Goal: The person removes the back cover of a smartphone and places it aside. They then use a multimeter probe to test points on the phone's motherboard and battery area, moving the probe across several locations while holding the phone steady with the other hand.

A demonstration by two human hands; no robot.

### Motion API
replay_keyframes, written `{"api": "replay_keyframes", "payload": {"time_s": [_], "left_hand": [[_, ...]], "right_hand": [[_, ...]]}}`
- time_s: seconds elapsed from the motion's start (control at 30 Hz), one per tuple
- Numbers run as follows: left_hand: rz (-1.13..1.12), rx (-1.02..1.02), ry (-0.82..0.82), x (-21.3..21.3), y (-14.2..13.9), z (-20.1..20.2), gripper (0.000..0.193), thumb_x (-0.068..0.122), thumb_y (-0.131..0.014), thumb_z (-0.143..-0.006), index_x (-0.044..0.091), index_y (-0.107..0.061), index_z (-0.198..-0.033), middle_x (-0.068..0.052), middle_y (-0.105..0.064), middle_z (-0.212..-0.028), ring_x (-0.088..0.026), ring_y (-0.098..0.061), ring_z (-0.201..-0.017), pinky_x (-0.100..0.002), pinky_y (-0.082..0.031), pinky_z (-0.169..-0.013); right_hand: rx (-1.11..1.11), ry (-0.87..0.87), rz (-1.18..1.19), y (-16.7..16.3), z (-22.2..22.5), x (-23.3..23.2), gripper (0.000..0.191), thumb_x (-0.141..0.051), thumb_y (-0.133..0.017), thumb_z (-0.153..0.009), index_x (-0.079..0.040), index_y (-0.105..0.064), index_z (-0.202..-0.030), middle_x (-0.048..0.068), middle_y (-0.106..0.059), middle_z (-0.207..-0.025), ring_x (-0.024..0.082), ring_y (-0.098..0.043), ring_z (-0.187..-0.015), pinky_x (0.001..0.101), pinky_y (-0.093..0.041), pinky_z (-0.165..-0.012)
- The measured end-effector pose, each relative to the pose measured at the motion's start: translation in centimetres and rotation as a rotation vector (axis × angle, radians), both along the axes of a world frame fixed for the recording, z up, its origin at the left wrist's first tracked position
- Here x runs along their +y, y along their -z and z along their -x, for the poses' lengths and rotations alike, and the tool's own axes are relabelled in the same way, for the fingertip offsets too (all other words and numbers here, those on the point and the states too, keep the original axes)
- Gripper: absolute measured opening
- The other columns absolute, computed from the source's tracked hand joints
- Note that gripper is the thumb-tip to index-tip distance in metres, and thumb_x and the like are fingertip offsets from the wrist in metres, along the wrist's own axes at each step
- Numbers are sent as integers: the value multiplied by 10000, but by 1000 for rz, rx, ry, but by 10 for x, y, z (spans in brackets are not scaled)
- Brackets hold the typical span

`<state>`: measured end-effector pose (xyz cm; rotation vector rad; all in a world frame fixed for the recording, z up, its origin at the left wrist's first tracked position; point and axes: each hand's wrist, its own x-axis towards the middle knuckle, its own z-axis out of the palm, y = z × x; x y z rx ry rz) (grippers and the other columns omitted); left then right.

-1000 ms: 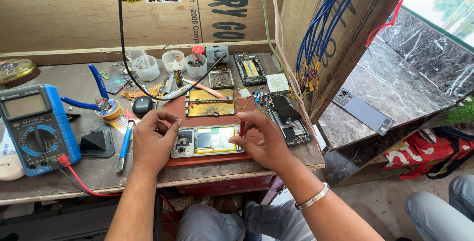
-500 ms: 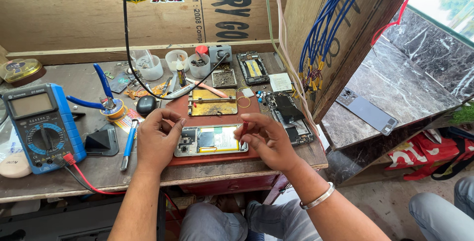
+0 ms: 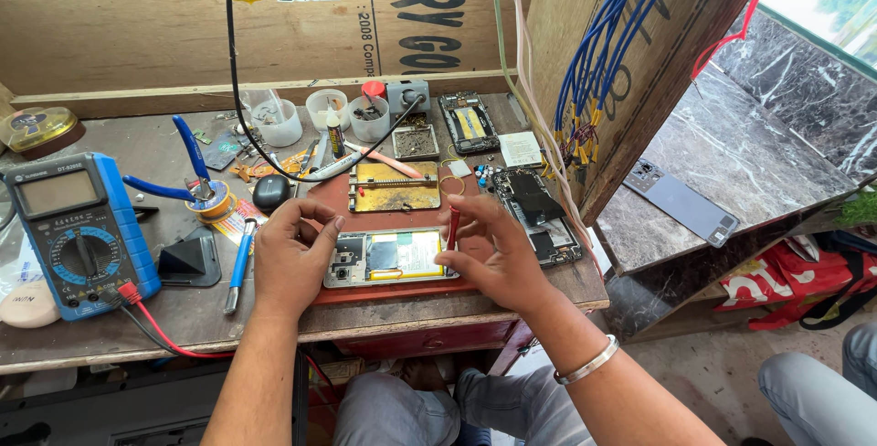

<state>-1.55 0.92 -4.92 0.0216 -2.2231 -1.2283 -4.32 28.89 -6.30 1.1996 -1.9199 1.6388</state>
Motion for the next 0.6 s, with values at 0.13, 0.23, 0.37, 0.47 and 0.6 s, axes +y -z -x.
{"api": "replay_keyframes", "payload": {"time_s": [0.13, 0.23, 0.37, 0.47, 0.6], "left_hand": [[-32, 16, 23, -1, 0, 1, 113, 129, -769, -872, 57, -693, -914, -16, -615, -579, -79, -562, -501, -269, -419, -500], [-29, 31, 29, -1, 1, 1, 104, 126, -759, -885, 58, -696, -932, -14, -616, -587, -76, -562, -508, -267, -419, -504], [-37, 17, 21, -1, 2, 2, 107, 132, -760, -889, 62, -698, -939, -15, -617, -585, -77, -562, -507, -267, -418, -504], [-27, 25, 20, -1, 2, 2, 104, 131, -758, -889, 62, -697, -938, -11, -622, -591, -73, -569, -516, -264, -424, -509], [-33, 10, 17, -1, 2, 1, 105, 132, -760, -889, 64, -699, -942, -15, -623, -587, -78, -570, -511, -268, -423, -511]], "right_hand": [[-93, -18, 25, 2, 0, 1, 571, -28, -754, -950, -133, -521, -1461, 78, -681, -1092, 167, -683, -1018, 327, -566, -937], [-183, -167, 70, 4, 0, 4, 521, -26, -654, -1019, -139, -467, -1493, 80, -704, -1218, 174, -700, -1127, 333, -575, -1013], [-51, 107, -100, 4, 2, 2, 625, -44, -801, -921, -140, -514, -1467, 86, -675, -1106, 171, -687, -1001, 327, -582, -916], [-91, -6, -41, 2, 0, 1, 591, -11, -729, -962, -130, -496, -1492, 74, -705, -1098, 168, -699, -1023, 336, -587, -947], [-175, -149, 42, -4, -6, 4, 540, 30, -572, -1017, -126, -434, -1516, 82, -683, -1243, 172, -673, -1149, 349, -561, -1031]]}}
